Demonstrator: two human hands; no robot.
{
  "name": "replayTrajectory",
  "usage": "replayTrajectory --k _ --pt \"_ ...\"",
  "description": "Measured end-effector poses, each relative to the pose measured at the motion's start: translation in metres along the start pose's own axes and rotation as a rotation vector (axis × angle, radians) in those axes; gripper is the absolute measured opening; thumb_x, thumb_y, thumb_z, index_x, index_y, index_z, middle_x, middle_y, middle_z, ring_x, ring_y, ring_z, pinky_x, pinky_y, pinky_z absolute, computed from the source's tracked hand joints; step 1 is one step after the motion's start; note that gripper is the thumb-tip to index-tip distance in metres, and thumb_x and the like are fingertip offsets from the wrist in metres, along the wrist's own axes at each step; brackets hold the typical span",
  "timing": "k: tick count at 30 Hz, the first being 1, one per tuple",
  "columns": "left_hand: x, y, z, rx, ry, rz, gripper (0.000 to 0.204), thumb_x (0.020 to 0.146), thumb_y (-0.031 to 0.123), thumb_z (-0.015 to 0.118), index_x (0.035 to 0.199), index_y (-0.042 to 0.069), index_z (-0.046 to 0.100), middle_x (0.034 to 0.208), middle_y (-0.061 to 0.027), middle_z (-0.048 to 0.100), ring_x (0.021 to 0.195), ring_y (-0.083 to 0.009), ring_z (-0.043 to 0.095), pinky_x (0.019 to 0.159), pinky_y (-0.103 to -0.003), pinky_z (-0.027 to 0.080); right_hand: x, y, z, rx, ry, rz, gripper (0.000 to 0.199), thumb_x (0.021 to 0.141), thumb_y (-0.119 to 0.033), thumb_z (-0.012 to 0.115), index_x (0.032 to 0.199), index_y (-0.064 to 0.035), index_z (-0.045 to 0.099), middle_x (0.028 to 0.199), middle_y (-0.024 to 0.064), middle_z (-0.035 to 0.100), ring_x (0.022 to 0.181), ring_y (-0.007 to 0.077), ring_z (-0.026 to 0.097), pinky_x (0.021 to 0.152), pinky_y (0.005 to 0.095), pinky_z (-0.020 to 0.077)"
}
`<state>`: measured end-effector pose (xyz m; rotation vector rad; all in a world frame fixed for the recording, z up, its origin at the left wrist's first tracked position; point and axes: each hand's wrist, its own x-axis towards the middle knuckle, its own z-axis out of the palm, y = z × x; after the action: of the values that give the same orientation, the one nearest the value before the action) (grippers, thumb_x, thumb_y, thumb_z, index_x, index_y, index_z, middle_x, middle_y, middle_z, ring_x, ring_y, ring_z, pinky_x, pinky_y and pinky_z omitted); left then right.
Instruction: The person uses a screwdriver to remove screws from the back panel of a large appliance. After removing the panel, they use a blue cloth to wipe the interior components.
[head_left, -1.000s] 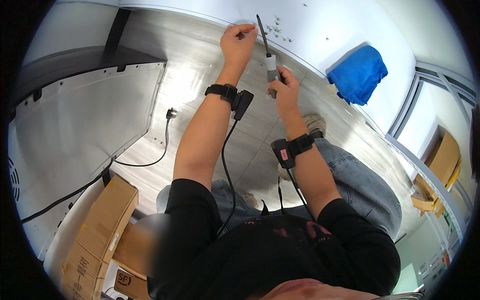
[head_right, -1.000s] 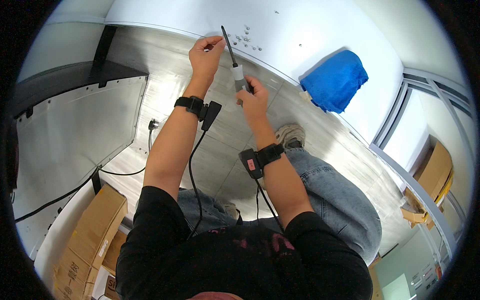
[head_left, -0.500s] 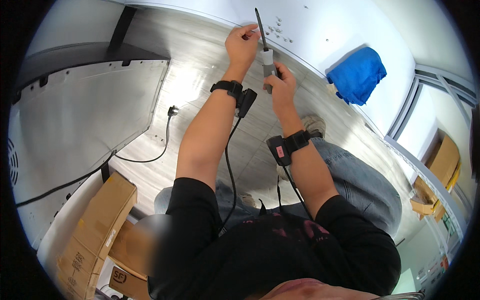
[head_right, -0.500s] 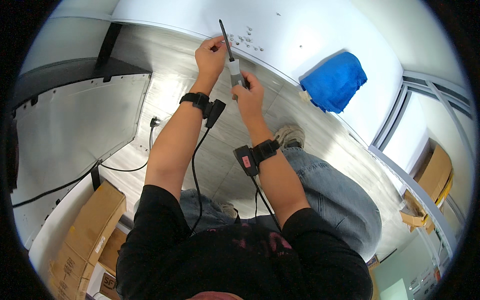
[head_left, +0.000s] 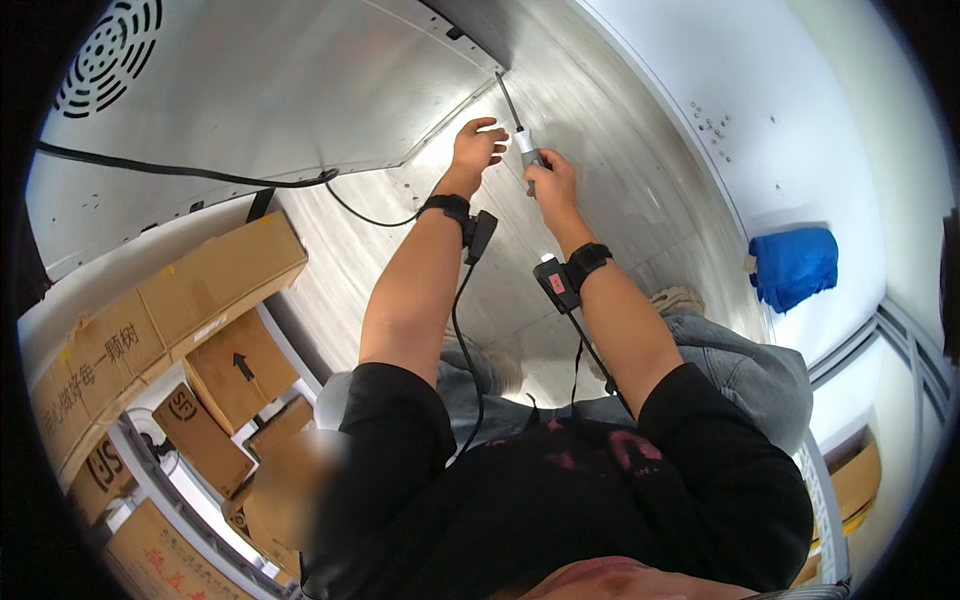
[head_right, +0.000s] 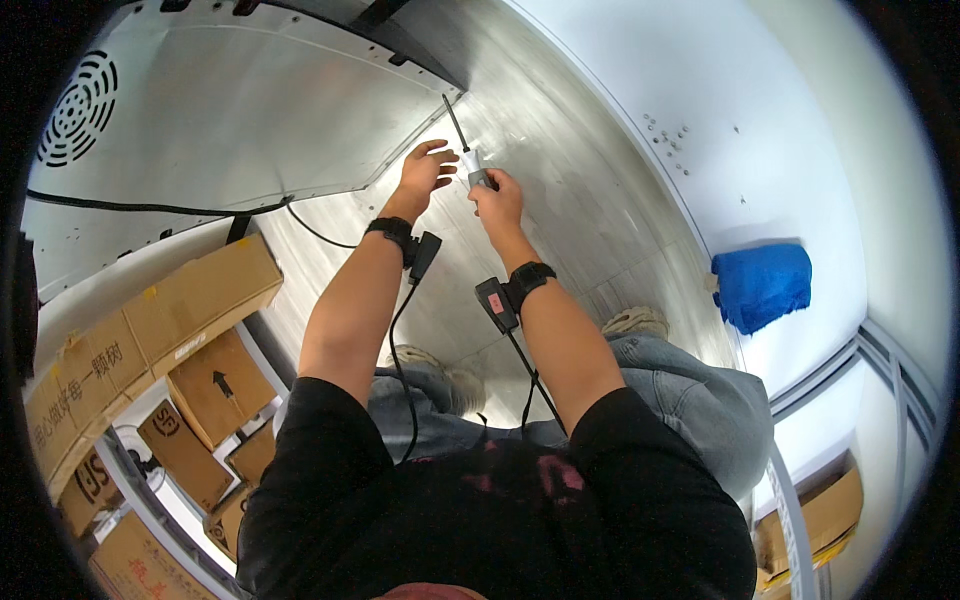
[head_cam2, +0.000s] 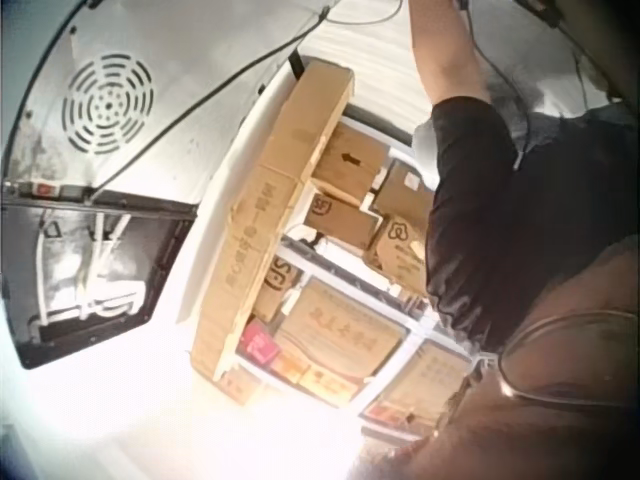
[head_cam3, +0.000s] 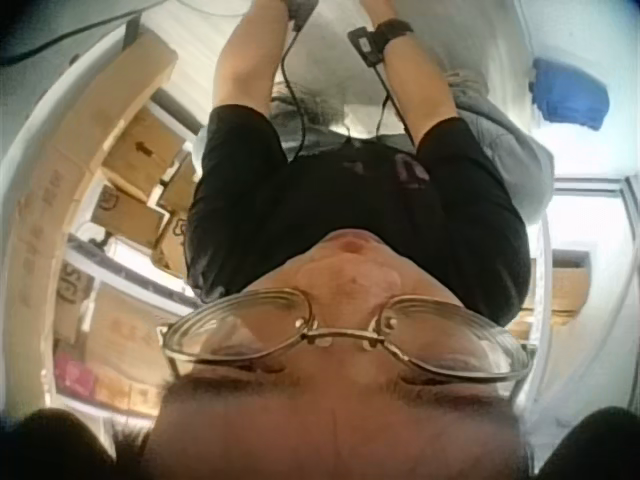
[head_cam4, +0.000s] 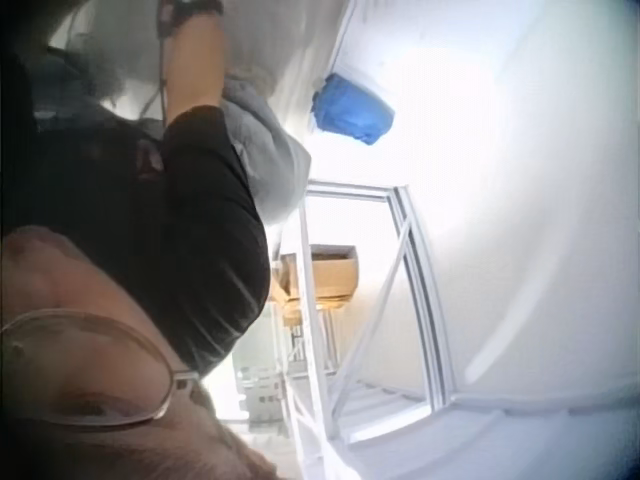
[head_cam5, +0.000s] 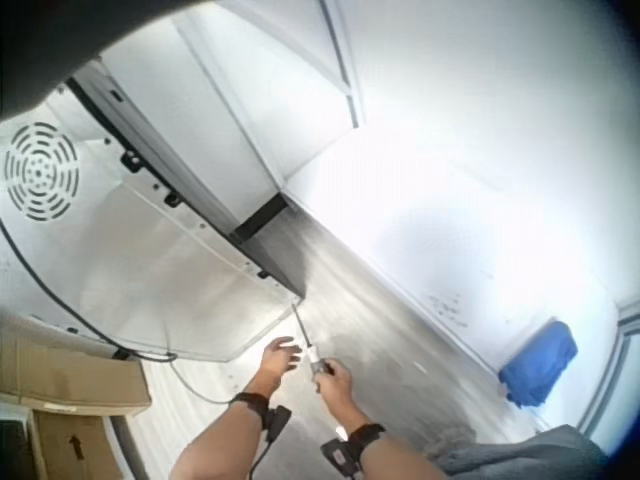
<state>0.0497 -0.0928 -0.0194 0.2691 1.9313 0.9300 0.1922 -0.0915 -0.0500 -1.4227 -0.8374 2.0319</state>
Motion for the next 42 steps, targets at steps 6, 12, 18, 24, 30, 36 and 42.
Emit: replayTrajectory --k 6,12,18,24,30,36,42 --pt "0.009 -0.003 -0.025 -0.053 -0.042 -0.049 0.035 0.093 0.02 0.05 0.123 0.002 0.049 0.104 -0.0118 0.062 0.083 -0.0189 0.063 0.069 -0.032 0.053 0.014 -0.003 0.018 -0.157 -0.09 0.025 0.034 0.065 -0.009 0.06 0.097 0.0013 0.062 0.079 0.0061 0.058 0.066 0.0164 0.055 0.054 0.0288 0.0461" --pt "0.039 0.002 -0.006 -0.2 -0.012 0.024 0.033 0.098 0.016 0.041 0.126 0.0 0.045 0.104 -0.0125 0.063 0.073 -0.0164 0.062 0.063 -0.028 0.056 0.038 0.015 -0.005 -0.28 -0.108 -0.044 0.037 0.064 -0.011 0.062 0.098 0.0031 0.063 0.081 0.0088 0.06 0.069 0.0184 0.056 0.061 0.031 0.0448" --pt "0.064 0.008 0.01 -0.199 -0.094 0.041 0.024 0.099 0.014 0.038 0.117 0.003 0.049 0.098 -0.0102 0.065 0.079 -0.018 0.064 0.066 -0.028 0.055 0.054 0.028 -0.036 -0.429 -0.076 -0.088 0.041 0.063 -0.01 0.064 0.101 0.0034 0.064 0.085 0.0108 0.061 0.075 0.0202 0.057 0.067 0.0329 0.0455" --pt "0.078 0.024 0.026 -0.345 -0.059 -0.042 0.022 0.099 0.013 0.041 0.118 0.005 0.047 0.102 -0.008 0.063 0.08 -0.0181 0.064 0.067 -0.028 0.054 0.054 0.0 -0.031 -0.226 -0.075 0.024 0.043 0.069 -0.01 0.063 0.111 0.0012 0.061 0.087 0.0092 0.061 0.063 0.0156 0.057 0.054 0.0289 0.0443" --pt "0.099 0.023 0.033 -0.273 -0.091 -0.105 0.021 0.097 0.011 0.044 0.118 0.007 0.045 0.094 -0.006 0.066 0.082 -0.019 0.065 0.066 -0.029 0.053 0.058 -0.003 -0.032 -0.296 -0.063 0.077 0.046 0.077 -0.015 0.062 0.121 -0.0056 0.057 0.093 0.0099 0.061 0.065 0.015 0.058 0.052 0.0292 0.0473" --pt "0.112 0.022 0.03 -0.26 -0.044 -0.108 0.02 0.094 0.008 0.047 0.114 0.007 0.046 0.095 -0.0064 0.066 0.078 -0.02 0.066 0.064 -0.03 0.052 0.056 -0.018 -0.028 -0.293 -0.122 0.231 0.042 0.091 -0.024 0.053 0.131 -0.0115 0.049 0.1 0.0097 0.059 0.071 0.0155 0.058 0.052 0.0298 0.0491" --pt "0.126 0.017 0.024 -0.268 -0.042 -0.072 0.015 0.095 0.009 0.047 0.109 0.005 0.05 0.094 -0.008 0.067 0.075 -0.0197 0.066 0.063 -0.029 0.052 0.071 -0.014 -0.025 -0.377 -0.126 0.173 0.04 0.093 -0.024 0.05 0.131 -0.0122 0.05 0.094 0.0089 0.059 0.07 0.0154 0.057 0.053 0.0311 0.0477"
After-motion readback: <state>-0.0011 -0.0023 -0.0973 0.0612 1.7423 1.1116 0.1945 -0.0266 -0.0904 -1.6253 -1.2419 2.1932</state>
